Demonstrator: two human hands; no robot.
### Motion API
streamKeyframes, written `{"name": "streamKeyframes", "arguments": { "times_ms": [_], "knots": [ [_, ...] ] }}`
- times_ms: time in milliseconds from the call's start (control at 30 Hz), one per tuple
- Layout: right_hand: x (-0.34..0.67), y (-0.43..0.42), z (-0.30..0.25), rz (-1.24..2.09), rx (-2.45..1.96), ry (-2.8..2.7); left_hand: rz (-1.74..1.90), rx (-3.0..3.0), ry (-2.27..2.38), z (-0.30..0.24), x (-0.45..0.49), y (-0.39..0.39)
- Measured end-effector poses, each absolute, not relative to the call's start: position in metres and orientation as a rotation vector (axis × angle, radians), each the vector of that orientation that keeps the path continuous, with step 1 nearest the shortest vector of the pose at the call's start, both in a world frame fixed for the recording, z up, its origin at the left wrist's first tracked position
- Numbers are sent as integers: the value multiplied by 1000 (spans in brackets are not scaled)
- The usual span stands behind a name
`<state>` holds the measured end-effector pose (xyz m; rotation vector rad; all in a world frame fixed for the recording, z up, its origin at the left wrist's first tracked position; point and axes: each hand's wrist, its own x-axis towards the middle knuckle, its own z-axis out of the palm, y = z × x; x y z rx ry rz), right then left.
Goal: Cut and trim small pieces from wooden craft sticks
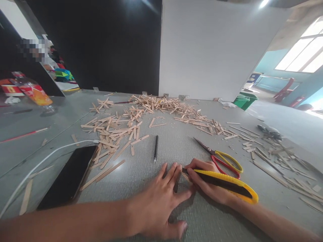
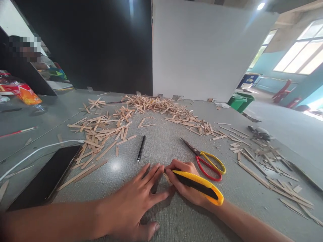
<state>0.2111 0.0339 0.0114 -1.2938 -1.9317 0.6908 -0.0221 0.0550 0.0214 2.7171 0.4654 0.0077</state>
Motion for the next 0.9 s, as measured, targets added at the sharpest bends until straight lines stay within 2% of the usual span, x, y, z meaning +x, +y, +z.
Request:
{"name": "streamKeyframes", "arguments": {
  "times_ms": [900],
  "knots": [
    [207,33,19,720,-1363,-1981,25,2725,493,23,-22,54]
  ]
}}
